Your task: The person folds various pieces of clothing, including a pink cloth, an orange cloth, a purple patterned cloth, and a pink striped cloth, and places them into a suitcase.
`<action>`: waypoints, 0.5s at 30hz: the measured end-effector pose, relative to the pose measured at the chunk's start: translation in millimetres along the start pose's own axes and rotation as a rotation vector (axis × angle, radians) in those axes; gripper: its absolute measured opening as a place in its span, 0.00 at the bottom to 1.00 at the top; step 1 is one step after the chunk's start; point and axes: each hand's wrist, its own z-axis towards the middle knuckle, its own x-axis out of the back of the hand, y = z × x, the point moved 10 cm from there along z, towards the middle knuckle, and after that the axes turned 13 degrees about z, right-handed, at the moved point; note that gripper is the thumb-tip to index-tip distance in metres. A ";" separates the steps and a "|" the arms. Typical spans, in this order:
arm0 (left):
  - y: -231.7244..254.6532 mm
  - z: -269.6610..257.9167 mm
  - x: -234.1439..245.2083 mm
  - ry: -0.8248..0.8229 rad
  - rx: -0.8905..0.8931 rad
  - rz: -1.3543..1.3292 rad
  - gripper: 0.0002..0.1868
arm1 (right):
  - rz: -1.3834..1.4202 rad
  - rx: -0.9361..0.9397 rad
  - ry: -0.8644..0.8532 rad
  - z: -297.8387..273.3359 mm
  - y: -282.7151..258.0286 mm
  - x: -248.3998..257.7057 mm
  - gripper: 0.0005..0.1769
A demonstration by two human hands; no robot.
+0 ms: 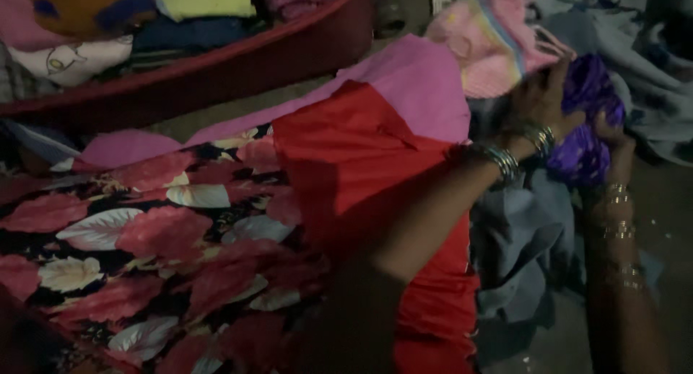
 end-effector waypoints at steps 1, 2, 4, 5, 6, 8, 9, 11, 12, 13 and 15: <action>-5.8 15.2 1.2 0.033 0.007 0.003 0.63 | 0.046 0.005 -0.045 15.4 -3.9 -12.2 0.27; -12.0 28.9 2.2 0.066 0.013 0.006 0.64 | 0.110 -0.008 -0.099 28.6 -6.4 -23.9 0.28; -26.5 51.7 11.7 0.194 -0.041 -0.051 0.65 | 0.084 -0.003 -0.134 56.5 -4.4 -41.5 0.28; -30.4 61.7 16.7 0.258 -0.069 -0.082 0.65 | 0.069 0.002 -0.151 70.4 -6.2 -50.7 0.28; -35.2 71.8 16.5 0.258 -0.072 -0.080 0.64 | 0.054 0.032 -0.192 84.8 -10.3 -62.9 0.27; -49.8 96.9 12.9 0.263 -0.093 -0.065 0.63 | 0.037 0.108 -0.277 112.4 -16.7 -87.2 0.25; -55.3 108.8 11.7 0.295 -0.120 -0.075 0.63 | 0.061 0.080 -0.276 123.0 -18.0 -93.1 0.26; -67.1 134.3 12.3 0.358 -0.174 -0.095 0.63 | 0.066 0.063 -0.235 143.3 -21.1 -102.1 0.28; -69.4 148.5 12.8 0.407 -0.201 -0.105 0.62 | 0.067 0.057 -0.198 152.3 -21.4 -103.9 0.29; -73.4 157.2 11.5 0.452 -0.216 -0.118 0.61 | 0.067 0.027 -0.147 159.8 -19.4 -102.2 0.31; -82.3 177.2 6.6 0.507 -0.204 -0.112 0.59 | 0.046 0.014 -0.080 177.9 -16.7 -101.6 0.33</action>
